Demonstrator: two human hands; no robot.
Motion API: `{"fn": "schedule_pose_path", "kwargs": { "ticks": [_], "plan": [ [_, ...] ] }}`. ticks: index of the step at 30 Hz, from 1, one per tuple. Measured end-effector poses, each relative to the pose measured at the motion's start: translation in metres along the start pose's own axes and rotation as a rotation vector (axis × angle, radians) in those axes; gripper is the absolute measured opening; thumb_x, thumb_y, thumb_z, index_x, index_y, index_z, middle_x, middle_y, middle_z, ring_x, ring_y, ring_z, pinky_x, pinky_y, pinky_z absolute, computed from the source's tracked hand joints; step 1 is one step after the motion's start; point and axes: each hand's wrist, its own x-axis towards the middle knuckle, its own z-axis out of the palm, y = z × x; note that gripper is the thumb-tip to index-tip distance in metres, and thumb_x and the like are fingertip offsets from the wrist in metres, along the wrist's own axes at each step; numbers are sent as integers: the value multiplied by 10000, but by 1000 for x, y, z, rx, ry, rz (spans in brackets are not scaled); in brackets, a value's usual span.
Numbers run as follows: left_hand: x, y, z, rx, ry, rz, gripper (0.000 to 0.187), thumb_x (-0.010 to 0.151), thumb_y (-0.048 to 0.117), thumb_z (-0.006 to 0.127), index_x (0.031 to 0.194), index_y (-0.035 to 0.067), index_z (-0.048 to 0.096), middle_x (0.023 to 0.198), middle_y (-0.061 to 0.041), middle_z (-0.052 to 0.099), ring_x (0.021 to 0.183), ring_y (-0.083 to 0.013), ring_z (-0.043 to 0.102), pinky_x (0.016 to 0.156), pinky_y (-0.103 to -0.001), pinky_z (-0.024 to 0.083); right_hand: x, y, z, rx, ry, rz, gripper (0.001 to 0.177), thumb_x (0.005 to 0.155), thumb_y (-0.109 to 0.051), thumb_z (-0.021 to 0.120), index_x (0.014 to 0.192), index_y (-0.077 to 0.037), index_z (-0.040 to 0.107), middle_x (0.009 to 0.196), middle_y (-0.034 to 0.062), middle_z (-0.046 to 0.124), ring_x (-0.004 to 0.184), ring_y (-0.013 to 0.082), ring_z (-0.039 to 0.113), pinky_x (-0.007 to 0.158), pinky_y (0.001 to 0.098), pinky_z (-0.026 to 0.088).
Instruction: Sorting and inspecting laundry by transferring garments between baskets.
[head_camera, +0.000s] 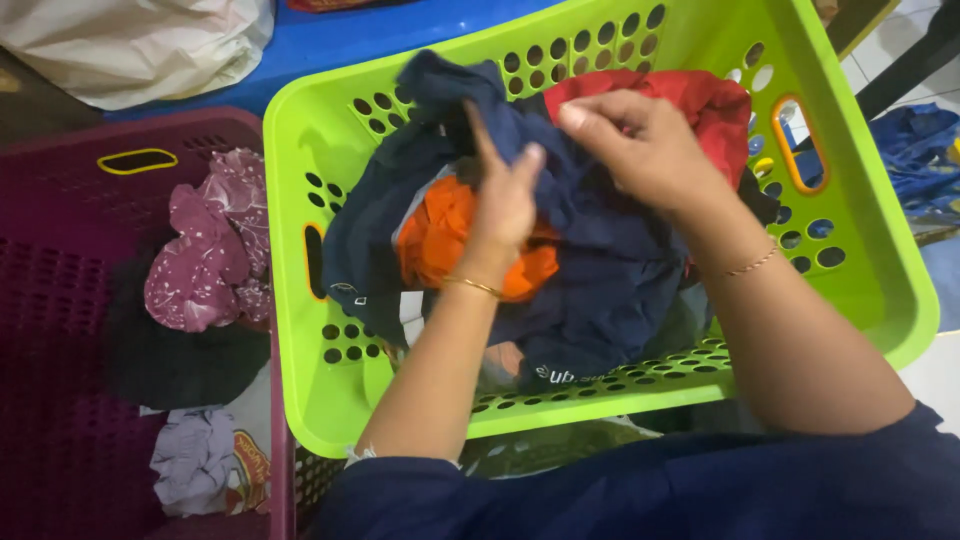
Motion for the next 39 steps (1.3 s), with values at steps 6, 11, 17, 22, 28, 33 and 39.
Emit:
{"fn": "schedule_pose_path", "kwargs": {
  "ticks": [6, 11, 17, 22, 28, 33, 39],
  "plan": [
    [-47, -20, 20, 896, -382, 481, 757, 1002, 163, 481, 1601, -62, 77, 1666, -335, 185, 1569, -478, 220, 1315, -500, 208, 7, 16, 14, -186, -48, 123, 584, 828, -442, 809, 1325, -154, 701, 1149, -4, 738, 927, 87, 635, 852, 279, 491],
    [-41, -5, 20, 545, -380, 274, 777, 915, 180, 631, 1568, 14, 243, 1655, -268, 212, 1560, -396, 208, 1311, -456, 174, 16, 53, 24, -58, 94, 75, 248, 939, -108, 669, 1153, -194, 761, 979, -60, 735, 807, 41, 607, 754, 224, 516],
    [-16, 17, 3, -534, 90, -462, 650, 796, 584, 584, 1253, 121, 578, 1127, -92, 649, 1055, -203, 601, 972, -350, 473, 18, 61, 25, 73, 191, -28, 271, 972, 13, 596, 1095, -182, 737, 1038, -66, 718, 940, 62, 611, 854, 205, 487],
    [-2, -5, -17, -734, 132, -627, 921, 684, 989, 518, 1104, 179, 637, 1145, -142, 728, 1087, -302, 662, 1018, -409, 357, 6, 37, 41, -204, -68, 62, 248, 907, -162, 601, 1051, -257, 780, 1046, 31, 777, 1124, 279, 692, 959, 438, 525],
    [3, -47, -9, -504, 197, -455, 185, 907, 106, 762, 1060, 99, 659, 975, -210, 766, 864, -301, 781, 716, -352, 659, 6, 49, 36, -343, -151, 116, 241, 787, -343, 644, 950, -249, 795, 1042, 16, 771, 1086, 292, 698, 974, 482, 527],
    [-9, -18, 17, -64, 261, -282, 452, 860, 125, 811, 1231, 72, 560, 1093, -81, 690, 982, -160, 649, 846, -325, 595, 9, 18, 30, -201, 38, 320, 456, 855, -632, 721, 1104, -249, 722, 1008, 39, 754, 1093, 291, 693, 932, 453, 518],
    [-12, -37, 2, 382, 244, -295, 585, 759, 393, 852, 1186, 92, 588, 1176, -147, 714, 1164, -286, 673, 967, -437, 565, 25, 16, 36, -497, -82, 305, 447, 887, -544, 676, 1258, -295, 706, 1116, 105, 757, 1137, 365, 679, 945, 514, 533]
  ]
}}
